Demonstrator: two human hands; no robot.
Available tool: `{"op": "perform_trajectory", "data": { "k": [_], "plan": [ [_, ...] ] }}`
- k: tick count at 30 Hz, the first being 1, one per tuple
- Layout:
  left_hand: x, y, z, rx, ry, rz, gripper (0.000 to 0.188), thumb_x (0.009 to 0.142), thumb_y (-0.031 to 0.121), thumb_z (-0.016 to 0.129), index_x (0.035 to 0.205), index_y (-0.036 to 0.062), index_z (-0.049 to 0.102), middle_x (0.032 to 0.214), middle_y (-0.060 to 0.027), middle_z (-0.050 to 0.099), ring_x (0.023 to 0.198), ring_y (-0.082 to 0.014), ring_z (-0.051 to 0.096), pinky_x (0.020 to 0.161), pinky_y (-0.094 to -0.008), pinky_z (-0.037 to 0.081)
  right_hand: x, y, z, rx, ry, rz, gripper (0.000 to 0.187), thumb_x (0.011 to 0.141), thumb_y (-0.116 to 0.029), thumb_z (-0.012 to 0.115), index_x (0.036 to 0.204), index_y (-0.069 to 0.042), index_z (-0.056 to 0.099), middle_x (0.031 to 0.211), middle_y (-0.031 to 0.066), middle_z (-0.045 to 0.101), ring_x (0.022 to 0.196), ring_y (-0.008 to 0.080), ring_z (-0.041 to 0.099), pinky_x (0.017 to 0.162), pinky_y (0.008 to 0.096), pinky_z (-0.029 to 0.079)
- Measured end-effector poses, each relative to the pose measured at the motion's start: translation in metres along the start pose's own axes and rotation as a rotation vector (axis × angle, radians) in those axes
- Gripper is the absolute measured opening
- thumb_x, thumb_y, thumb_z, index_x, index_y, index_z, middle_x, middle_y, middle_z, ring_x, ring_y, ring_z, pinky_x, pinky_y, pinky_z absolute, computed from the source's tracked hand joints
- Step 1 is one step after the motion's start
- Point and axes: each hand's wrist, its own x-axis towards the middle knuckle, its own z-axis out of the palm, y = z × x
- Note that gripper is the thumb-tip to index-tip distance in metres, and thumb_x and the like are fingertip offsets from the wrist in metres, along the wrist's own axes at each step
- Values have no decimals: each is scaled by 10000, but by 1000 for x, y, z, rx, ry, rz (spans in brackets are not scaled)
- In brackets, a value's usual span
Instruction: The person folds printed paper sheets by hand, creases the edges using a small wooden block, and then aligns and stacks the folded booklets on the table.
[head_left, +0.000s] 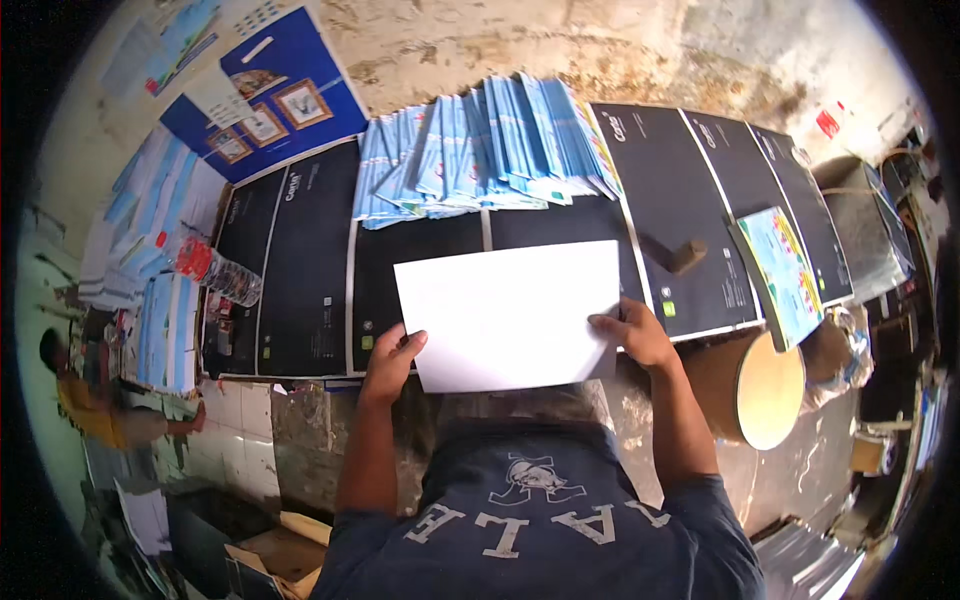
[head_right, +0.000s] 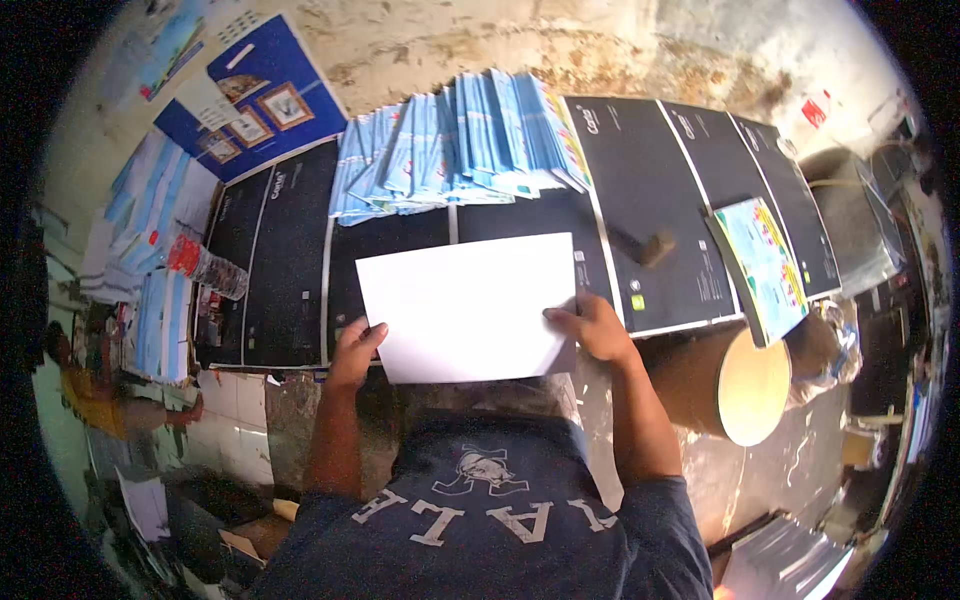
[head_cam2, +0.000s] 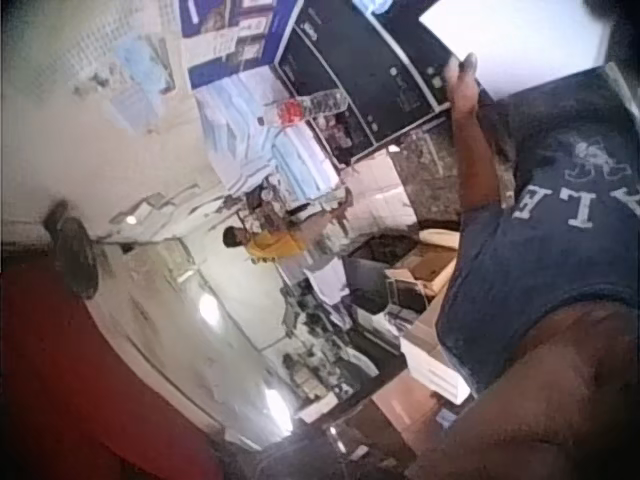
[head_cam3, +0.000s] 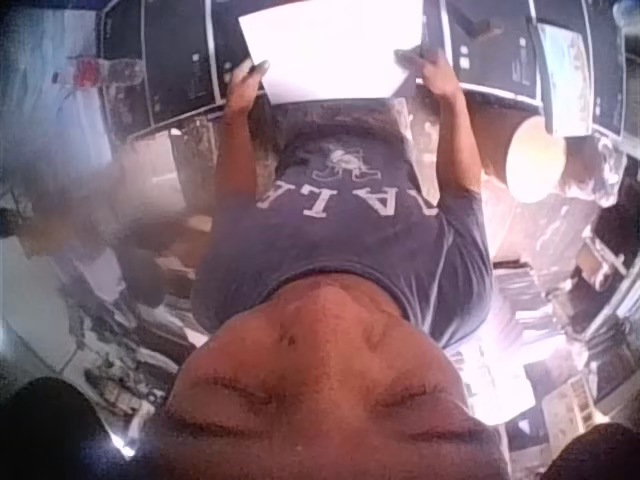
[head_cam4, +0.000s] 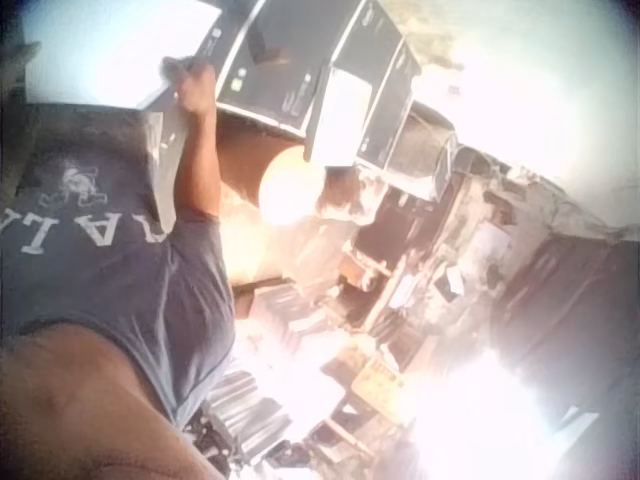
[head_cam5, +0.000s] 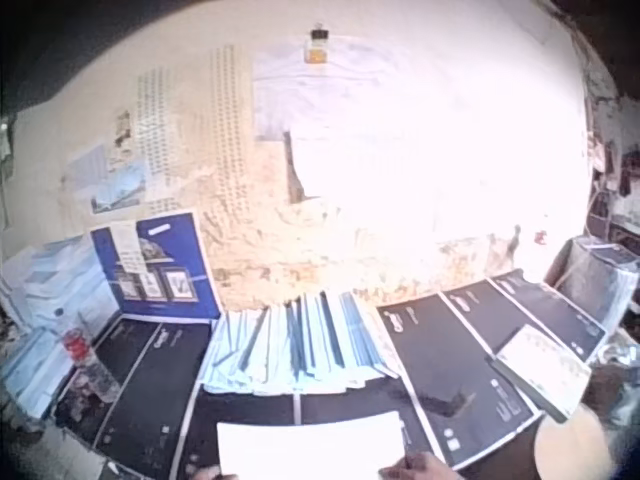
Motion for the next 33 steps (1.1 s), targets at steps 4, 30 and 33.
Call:
{"op": "perform_trajectory", "data": {
  "k": [4,30,33],
  "plan": [
    [7,-30,9,-73,-44,-271,291,945,135,657,1178,-40,651,1068,-70,687,957,-136,626,877,-304,492,9,15,-4,-194,-49,139,378,865,-312,732,1032,25,699,877,111,706,825,186,657,721,334,522],
    [-25,-36,-25,1423,-107,736,588,696,68,693,1278,64,606,1377,-64,547,1299,-258,484,1051,-428,401,-2,105,9,-1027,146,-808,430,830,-136,501,1231,-104,654,1317,65,607,1256,236,547,1044,481,378],
    [-26,-53,-24,1440,-106,721,597,712,92,714,1297,85,597,1385,-32,540,1312,-246,460,1059,-445,380,-7,106,10,-1031,190,-787,431,827,-134,514,1233,-98,655,1278,83,609,1219,274,557,1031,479,384]
  ]
}}
